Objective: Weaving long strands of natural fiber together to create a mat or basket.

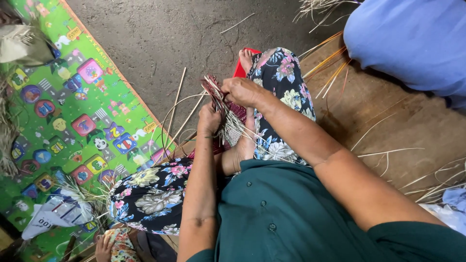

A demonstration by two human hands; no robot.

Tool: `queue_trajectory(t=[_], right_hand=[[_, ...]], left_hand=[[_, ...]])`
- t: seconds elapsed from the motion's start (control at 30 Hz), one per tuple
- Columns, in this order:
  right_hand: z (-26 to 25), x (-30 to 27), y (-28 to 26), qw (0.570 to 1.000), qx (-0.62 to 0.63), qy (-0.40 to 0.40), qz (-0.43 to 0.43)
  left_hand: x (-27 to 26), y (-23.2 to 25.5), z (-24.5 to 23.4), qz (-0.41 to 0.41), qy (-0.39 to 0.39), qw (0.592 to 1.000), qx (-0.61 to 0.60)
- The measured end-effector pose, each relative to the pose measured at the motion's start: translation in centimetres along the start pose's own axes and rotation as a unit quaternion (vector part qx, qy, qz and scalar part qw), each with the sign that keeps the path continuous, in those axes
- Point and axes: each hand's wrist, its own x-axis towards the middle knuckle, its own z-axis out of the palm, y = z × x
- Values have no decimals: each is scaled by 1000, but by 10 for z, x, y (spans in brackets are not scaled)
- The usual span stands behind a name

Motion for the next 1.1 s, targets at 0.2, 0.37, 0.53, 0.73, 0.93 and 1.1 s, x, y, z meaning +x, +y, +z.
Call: queue_trajectory(t=[0.2, 0.37, 0.53, 0.73, 0.93, 1.1], right_hand=[[11, 6, 13, 998, -49, 35, 15], [14, 6, 20, 997, -61, 18, 40], [1, -4, -4, 999, 6, -40, 35], [-8, -11, -2, 997, 20, -68, 7], [4, 4, -3, 997, -35, 42, 50], [12, 6, 6, 996, -21, 56, 65]], left_hand=[[-4, 0, 5, 149, 115, 977, 98], [-19, 13, 4, 234, 229, 933, 150], [-30, 34, -13, 120, 128, 984, -23], [-12, 16, -7, 66, 14, 985, -158], [7, -4, 6, 35, -8, 993, -116], [-16, 24, -6, 56, 82, 995, -12]])
